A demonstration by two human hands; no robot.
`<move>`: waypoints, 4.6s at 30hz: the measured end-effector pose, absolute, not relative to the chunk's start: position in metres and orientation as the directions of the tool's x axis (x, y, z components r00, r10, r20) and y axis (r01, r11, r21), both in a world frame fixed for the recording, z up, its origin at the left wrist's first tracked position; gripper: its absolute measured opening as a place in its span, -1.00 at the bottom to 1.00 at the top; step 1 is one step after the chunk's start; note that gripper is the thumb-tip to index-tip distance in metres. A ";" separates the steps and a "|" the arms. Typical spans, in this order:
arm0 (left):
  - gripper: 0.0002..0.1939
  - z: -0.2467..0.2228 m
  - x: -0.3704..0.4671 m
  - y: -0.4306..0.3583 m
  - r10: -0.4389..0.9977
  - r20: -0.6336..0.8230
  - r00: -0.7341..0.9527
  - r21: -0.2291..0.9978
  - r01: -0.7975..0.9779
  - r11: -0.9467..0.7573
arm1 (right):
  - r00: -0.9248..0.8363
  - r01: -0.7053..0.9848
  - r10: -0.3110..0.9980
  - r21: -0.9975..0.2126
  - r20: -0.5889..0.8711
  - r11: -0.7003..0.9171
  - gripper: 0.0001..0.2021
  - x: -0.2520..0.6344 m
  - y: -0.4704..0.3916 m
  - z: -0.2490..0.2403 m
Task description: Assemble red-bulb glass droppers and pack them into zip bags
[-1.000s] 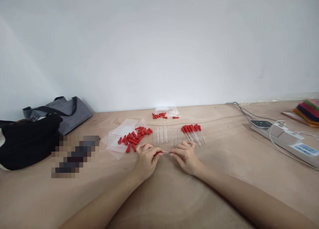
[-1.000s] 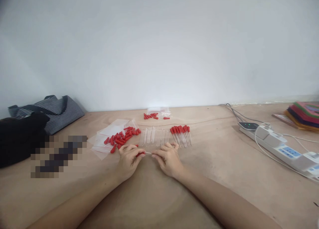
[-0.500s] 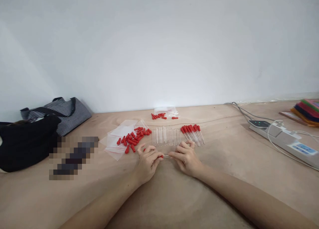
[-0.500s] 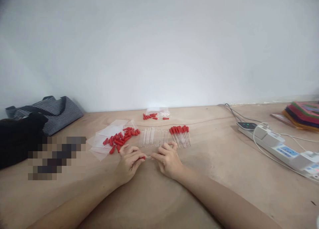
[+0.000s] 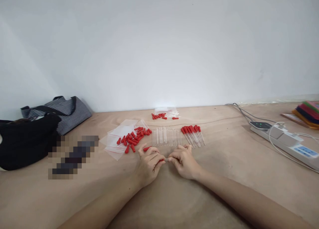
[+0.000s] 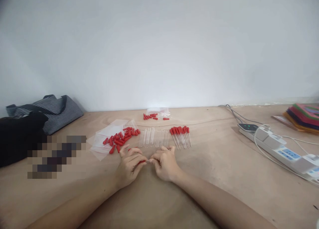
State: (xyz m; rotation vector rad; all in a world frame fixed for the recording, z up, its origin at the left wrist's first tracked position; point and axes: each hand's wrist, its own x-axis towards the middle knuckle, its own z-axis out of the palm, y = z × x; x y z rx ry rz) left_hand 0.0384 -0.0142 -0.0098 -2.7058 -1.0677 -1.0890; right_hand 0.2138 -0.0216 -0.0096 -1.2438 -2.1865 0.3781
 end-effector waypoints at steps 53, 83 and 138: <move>-0.80 -0.007 -0.014 0.020 0.739 0.577 0.348 0.051 0.888 -0.457 | 0.178 0.969 0.940 -0.216 0.292 -0.117 -0.76 0.244 0.060 -0.019; -0.87 -0.021 0.039 0.009 0.797 0.389 0.462 0.272 0.770 -0.578 | -0.380 0.788 0.758 -0.243 0.530 0.565 -0.84 0.246 0.006 -0.021; -0.84 -0.011 0.042 0.000 0.673 0.497 0.548 0.269 0.640 -0.720 | -0.474 0.653 0.691 -0.308 0.546 0.692 -0.83 0.232 -0.004 -0.017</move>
